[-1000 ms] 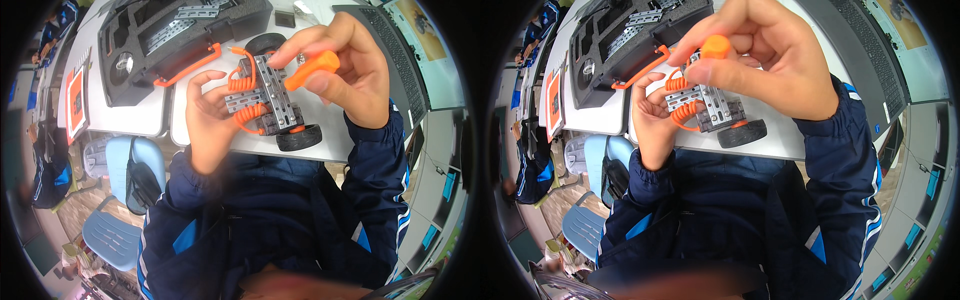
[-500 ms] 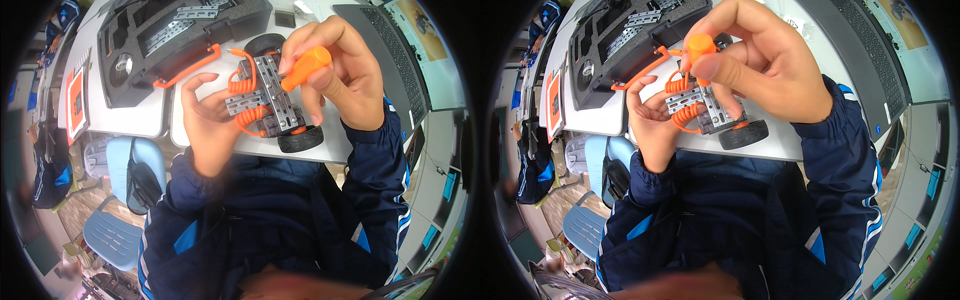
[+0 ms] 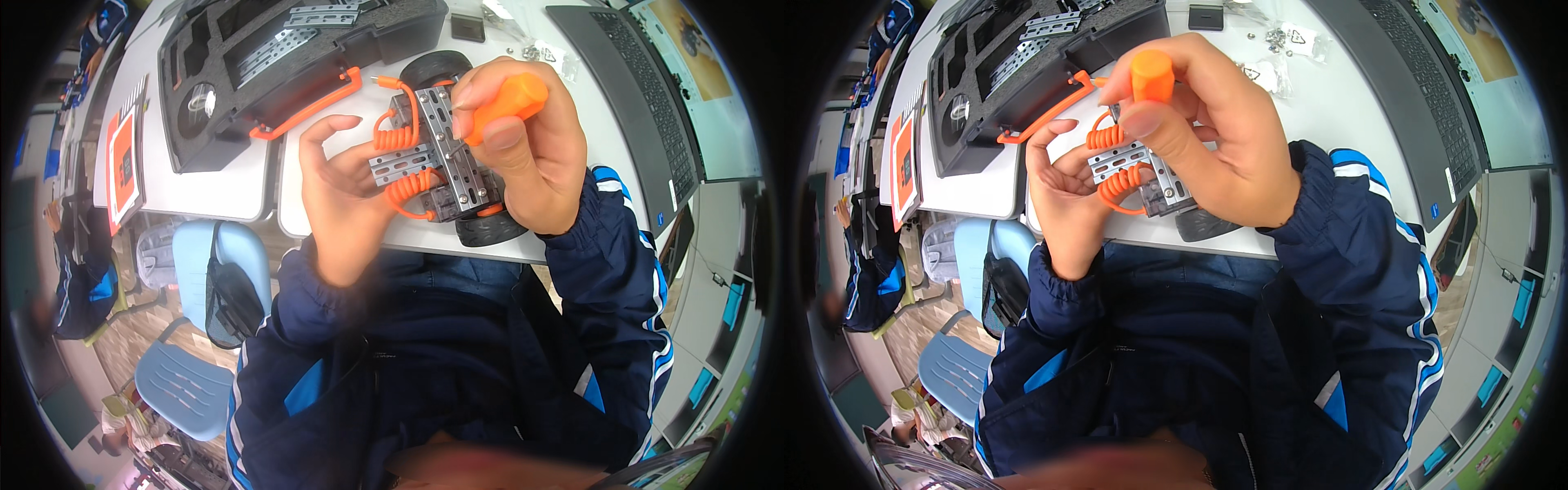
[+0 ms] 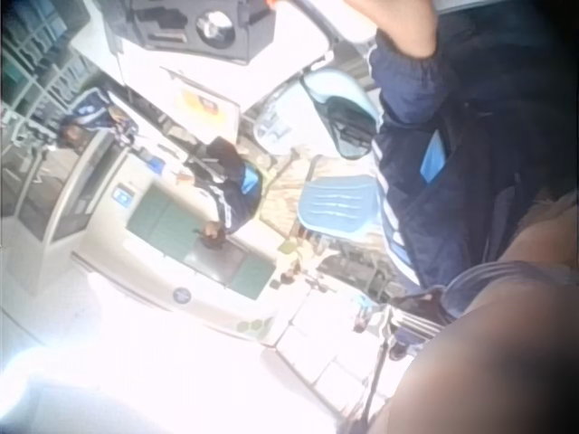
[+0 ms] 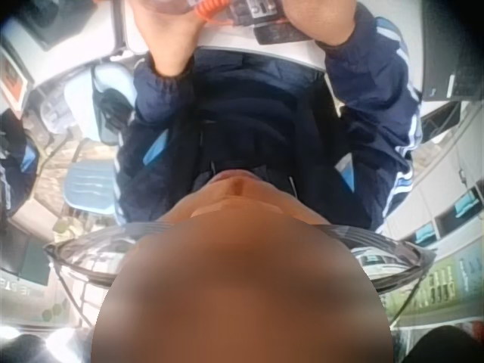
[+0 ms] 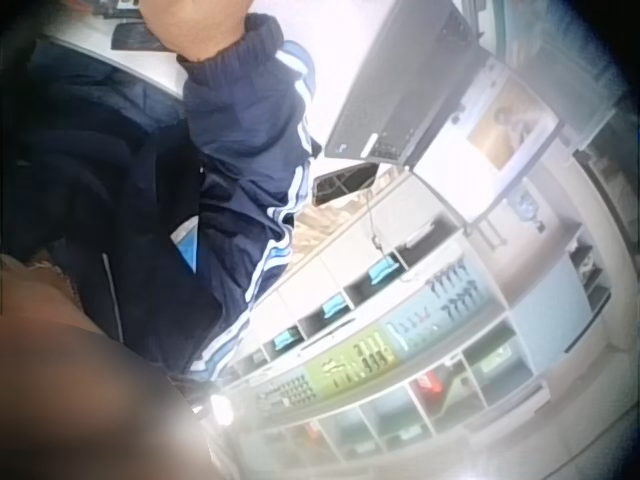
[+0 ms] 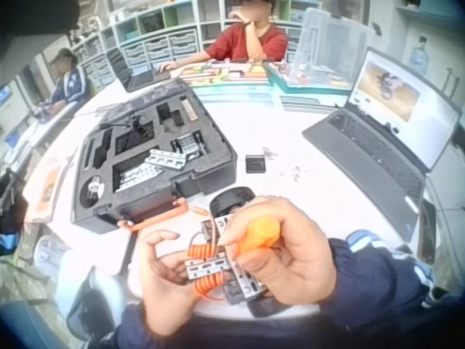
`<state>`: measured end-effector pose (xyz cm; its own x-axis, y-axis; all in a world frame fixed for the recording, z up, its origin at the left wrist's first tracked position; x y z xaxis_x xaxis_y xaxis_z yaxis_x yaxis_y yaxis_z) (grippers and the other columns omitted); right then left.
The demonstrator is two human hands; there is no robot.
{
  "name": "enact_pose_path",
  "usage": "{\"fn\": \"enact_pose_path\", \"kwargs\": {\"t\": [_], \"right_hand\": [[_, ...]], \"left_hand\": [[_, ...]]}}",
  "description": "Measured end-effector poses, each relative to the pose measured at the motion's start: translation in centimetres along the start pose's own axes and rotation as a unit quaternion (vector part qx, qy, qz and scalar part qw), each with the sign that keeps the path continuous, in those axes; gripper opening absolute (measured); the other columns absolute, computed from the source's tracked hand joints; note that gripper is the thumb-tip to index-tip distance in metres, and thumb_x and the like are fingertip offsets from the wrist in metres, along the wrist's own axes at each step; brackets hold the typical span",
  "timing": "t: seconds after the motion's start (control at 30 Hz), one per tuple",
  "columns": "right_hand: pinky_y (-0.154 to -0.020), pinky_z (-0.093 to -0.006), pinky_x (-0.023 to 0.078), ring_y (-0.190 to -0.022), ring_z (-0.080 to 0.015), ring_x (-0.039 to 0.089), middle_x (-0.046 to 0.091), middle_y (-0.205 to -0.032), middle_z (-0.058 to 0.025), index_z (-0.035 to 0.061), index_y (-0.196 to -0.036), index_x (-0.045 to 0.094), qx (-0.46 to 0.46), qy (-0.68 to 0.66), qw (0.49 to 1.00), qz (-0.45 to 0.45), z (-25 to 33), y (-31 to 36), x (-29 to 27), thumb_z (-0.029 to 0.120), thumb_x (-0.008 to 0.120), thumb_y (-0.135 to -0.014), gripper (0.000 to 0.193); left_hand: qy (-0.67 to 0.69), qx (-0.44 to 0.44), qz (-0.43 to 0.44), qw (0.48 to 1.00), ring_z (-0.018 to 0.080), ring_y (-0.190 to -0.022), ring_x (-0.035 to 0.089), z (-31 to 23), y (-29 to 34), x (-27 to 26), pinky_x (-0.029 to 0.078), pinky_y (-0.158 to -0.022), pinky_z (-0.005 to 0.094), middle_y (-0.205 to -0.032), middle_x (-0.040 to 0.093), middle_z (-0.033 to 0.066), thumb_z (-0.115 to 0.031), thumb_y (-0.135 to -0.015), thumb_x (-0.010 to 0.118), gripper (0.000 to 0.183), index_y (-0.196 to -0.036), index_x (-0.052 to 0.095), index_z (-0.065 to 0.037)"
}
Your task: The person assembles a small wheeled robot by attaching metal brackets and tightening screws with an orange screwdriver. They handle screws, nuts, and a partially built robot chassis, then secure components to the frame.
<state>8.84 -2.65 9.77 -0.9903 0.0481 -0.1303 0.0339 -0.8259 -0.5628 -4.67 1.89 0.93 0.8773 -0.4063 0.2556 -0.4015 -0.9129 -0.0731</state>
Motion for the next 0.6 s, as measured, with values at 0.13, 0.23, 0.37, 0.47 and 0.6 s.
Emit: {"fn": "enact_pose_path", "kwargs": {"t": [0.13, 0.23, 0.37, 0.47, 0.6], "right_hand": [[-0.054, -0.0169, 0.032, -0.059, -0.0028, 0.036, 0.055, -0.093, -0.01, 0.0019, -0.114, 0.046, 0.001, -0.004, 1.0, -0.013, -0.14, 0.3, -0.18, 0.031, 0.048, -0.101, 0.032], [-0.053, -0.0165, 0.031, -0.058, -0.0022, 0.034, 0.055, -0.093, -0.01, 0.0021, -0.114, 0.045, -0.011, -0.004, 1.0, -0.011, -0.06, 0.18, -0.12, 0.03, 0.047, -0.101, 0.031], [-0.053, -0.0163, 0.031, -0.057, -0.0019, 0.034, 0.055, -0.093, -0.0101, 0.002, -0.114, 0.045, -0.011, -0.005, 1.0, -0.013, -0.07, 0.19, -0.19, 0.029, 0.046, -0.102, 0.03], [-0.053, -0.0163, 0.031, -0.056, -0.0018, 0.034, 0.055, -0.093, -0.0103, 0.0019, -0.114, 0.045, -0.01, -0.005, 1.0, -0.013, -0.11, 0.3, -0.23, 0.028, 0.046, -0.102, 0.029], [-0.053, -0.0163, 0.03, -0.057, -0.0017, 0.033, 0.055, -0.093, -0.0103, 0.0021, -0.114, 0.045, -0.01, -0.009, 1.0, -0.014, -0.09, 0.29, -0.07, 0.028, 0.046, -0.102, 0.028]], "left_hand": [[-0.014, 0.007, 0.004, 1.0, 0.0257, -0.097, 0.066, -0.07, 0.18, 0.15, 0.058, -0.082, 0.0347, -0.107, 0.064, 0.0209, 0.008, -0.074, 0.076, 0.071, -0.124, 0.027, -0.004], [-0.024, 0.013, -0.002, 1.0, 0.0251, -0.096, 0.066, -0.25, 0.35, 0.17, 0.058, -0.081, 0.0342, -0.106, 0.064, 0.0214, 0.008, -0.075, 0.076, 0.07, -0.123, 0.027, -0.004], [-0.017, 0.013, -0.006, 1.0, 0.0247, -0.096, 0.066, -0.35, 0.57, 0.28, 0.058, -0.082, 0.0341, -0.105, 0.063, 0.0219, 0.009, -0.075, 0.075, 0.069, -0.122, 0.026, -0.005], [-0.02, 0.008, -0.015, 1.0, 0.0249, -0.096, 0.066, -0.2, 0.66, 0.15, 0.058, -0.082, 0.0343, -0.105, 0.064, 0.0216, 0.009, -0.075, 0.075, 0.067, -0.12, 0.026, -0.005], [-0.01, 0.018, -0.006, 1.0, 0.0251, -0.096, 0.066, -0.25, 0.57, 0.31, 0.058, -0.082, 0.0345, -0.105, 0.064, 0.0215, 0.009, -0.076, 0.075, 0.066, -0.119, 0.026, -0.005]]}}
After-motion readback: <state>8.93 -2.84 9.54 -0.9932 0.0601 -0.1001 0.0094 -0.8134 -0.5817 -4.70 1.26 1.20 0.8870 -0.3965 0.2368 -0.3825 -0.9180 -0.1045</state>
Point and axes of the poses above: each hand's wrist, its own y-axis away from the middle knuckle, its own x-axis out of the palm, z = x × y, the point moved 10 cm from there along -y, towards the middle knuckle
